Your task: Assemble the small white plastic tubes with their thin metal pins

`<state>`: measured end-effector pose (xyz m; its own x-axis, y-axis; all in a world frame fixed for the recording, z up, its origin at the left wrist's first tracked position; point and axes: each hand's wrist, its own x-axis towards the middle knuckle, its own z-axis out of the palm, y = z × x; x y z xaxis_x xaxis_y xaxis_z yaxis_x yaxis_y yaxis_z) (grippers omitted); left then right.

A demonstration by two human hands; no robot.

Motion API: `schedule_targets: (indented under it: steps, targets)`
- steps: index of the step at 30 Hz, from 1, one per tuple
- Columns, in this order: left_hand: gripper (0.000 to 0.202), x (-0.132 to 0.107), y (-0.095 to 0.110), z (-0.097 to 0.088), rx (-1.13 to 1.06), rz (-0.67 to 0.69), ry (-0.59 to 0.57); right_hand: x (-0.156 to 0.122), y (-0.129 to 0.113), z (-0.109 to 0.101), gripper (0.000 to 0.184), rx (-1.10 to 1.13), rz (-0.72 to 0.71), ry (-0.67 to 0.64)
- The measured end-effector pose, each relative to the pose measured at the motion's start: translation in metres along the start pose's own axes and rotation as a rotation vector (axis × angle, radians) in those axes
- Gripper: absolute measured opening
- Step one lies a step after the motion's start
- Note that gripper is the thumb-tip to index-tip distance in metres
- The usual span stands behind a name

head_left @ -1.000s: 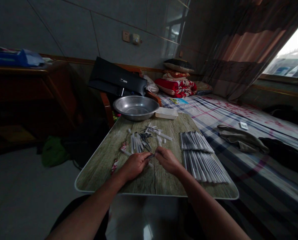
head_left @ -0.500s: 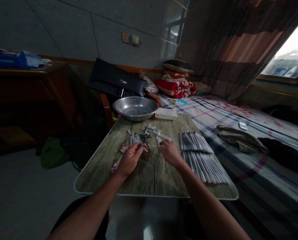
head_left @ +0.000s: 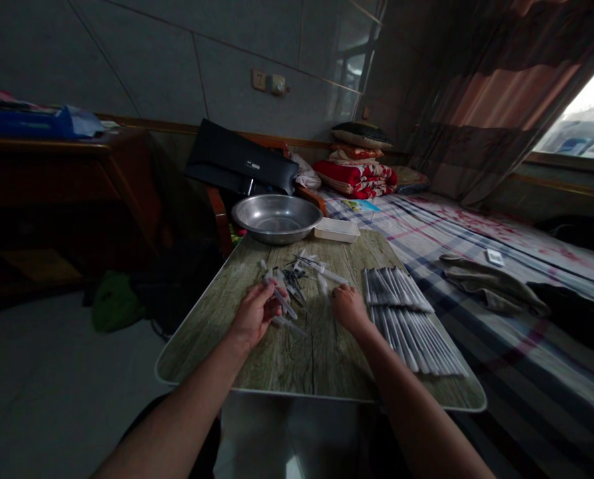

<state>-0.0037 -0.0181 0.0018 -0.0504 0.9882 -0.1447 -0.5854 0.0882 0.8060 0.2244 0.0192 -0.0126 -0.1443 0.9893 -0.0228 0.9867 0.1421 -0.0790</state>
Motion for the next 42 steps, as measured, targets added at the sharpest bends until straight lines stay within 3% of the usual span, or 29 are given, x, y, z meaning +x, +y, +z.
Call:
schedule_targets:
  steps: [4, 7, 12, 16, 28, 34, 37, 42]
  targets:
    - [0.021, -0.002, 0.001, 0.004, -0.009, -0.006, 0.036, -0.004, 0.005, 0.0, 0.027, 0.097, 0.042, 0.073]
    - [0.02, -0.003, 0.001, 0.005, -0.021, -0.033, 0.045, -0.009, 0.005, -0.008, 0.02, 0.309, 0.054, 0.137]
    - [0.021, -0.001, 0.001, 0.006, -0.086, -0.034, 0.073, -0.028, -0.01, -0.034, 0.008, 0.963, -0.207, 0.041]
    - [0.015, 0.002, -0.003, 0.006, -0.108, -0.021, 0.091, -0.041, -0.027, -0.039, 0.011, 1.221, -0.286, -0.039]
    - [0.016, -0.003, -0.012, 0.015, -0.145, -0.009, 0.058, -0.038, -0.047, -0.022, 0.015, 1.247, -0.207, 0.045]
    - [0.009, -0.002, -0.013, 0.013, -0.151, -0.063, 0.004, -0.036, -0.046, -0.01, 0.019, 1.242, -0.08, -0.075]
    - [0.013, -0.004, -0.011, 0.011, -0.075, -0.078, -0.034, -0.037, -0.043, -0.008, 0.021, 1.21, -0.099, -0.101]
    - [0.023, -0.006, -0.012, 0.011, 0.044, -0.091, -0.011, -0.042, -0.043, -0.015, 0.022, 1.07, -0.187, -0.006]
